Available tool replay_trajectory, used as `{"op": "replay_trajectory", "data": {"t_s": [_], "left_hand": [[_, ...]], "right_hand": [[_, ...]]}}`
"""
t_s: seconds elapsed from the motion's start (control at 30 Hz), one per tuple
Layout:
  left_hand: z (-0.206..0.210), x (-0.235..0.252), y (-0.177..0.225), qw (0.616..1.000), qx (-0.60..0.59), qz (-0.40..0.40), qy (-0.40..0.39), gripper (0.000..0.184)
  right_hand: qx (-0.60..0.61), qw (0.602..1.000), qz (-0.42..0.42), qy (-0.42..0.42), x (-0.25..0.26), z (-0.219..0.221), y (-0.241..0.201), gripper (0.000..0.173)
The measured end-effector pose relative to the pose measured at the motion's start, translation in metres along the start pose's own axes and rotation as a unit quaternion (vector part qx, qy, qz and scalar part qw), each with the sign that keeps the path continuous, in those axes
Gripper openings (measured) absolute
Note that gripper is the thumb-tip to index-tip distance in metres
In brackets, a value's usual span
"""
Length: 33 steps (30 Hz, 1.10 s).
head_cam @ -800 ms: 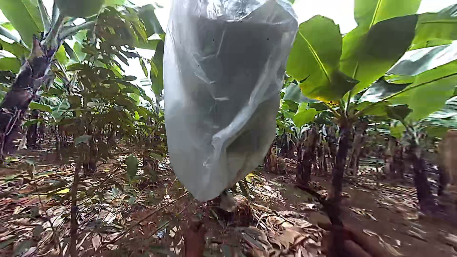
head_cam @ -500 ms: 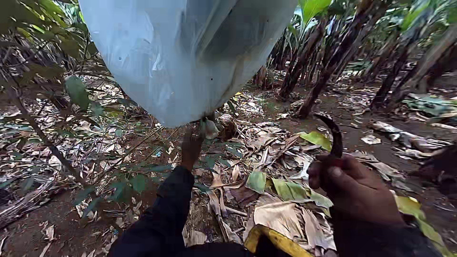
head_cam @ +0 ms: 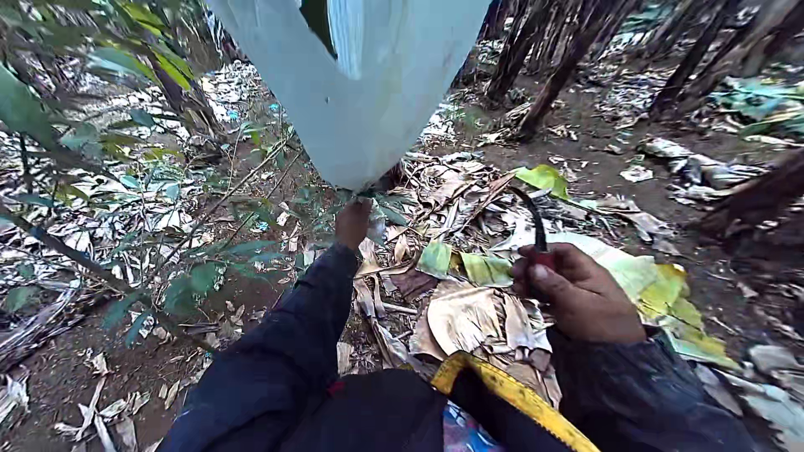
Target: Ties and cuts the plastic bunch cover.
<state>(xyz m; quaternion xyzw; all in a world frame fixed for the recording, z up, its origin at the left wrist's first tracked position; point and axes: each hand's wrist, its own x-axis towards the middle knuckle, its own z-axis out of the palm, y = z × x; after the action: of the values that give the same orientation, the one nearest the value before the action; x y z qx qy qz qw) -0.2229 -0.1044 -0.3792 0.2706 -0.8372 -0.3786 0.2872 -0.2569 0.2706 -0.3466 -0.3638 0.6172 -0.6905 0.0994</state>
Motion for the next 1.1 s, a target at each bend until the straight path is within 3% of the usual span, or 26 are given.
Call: {"op": "replay_trajectory", "data": {"t_s": [0.2, 0.3, 0.43, 0.7, 0.77, 0.9, 0.97, 1.03, 1.1], "left_hand": [[-0.017, -0.030, -0.009, 0.988, -0.127, -0.011, 0.087, 0.041], [-0.020, -0.042, -0.015, 0.965, -0.221, -0.003, 0.143, 0.037], [-0.031, -0.061, -0.012, 0.967, -0.201, -0.046, 0.151, 0.034], [-0.056, -0.070, -0.005, 0.987, -0.064, -0.013, 0.148, 0.031], [-0.067, -0.073, -0.007, 0.991, -0.022, 0.013, 0.132, 0.032], [-0.086, -0.060, -0.040, 0.976, 0.007, 0.124, 0.180, 0.022], [-0.075, -0.072, -0.026, 0.974, 0.037, 0.150, 0.166, 0.021], [-0.054, -0.096, -0.001, 0.982, 0.068, 0.140, 0.104, 0.022], [-0.044, -0.107, -0.004, 0.990, 0.048, 0.100, 0.082, 0.027]], "right_hand": [[-0.139, 0.979, 0.023, -0.144, 0.030, 0.044, 0.007, 0.031], [-0.238, 0.946, -0.030, -0.219, 0.064, 0.085, 0.012, 0.028], [-0.359, 0.883, -0.046, -0.300, 0.117, 0.141, 0.015, 0.033], [-0.485, 0.836, -0.012, -0.257, 0.172, 0.206, 0.010, 0.040], [-0.488, 0.832, 0.003, -0.264, 0.172, 0.206, 0.009, 0.040], [-0.474, 0.840, 0.020, -0.263, 0.146, 0.190, 0.017, 0.039], [-0.489, 0.833, 0.042, -0.256, 0.142, 0.192, 0.015, 0.039], [-0.499, 0.825, 0.087, -0.250, 0.149, 0.200, 0.007, 0.037], [-0.496, 0.825, 0.107, -0.249, 0.157, 0.194, 0.009, 0.038]]}}
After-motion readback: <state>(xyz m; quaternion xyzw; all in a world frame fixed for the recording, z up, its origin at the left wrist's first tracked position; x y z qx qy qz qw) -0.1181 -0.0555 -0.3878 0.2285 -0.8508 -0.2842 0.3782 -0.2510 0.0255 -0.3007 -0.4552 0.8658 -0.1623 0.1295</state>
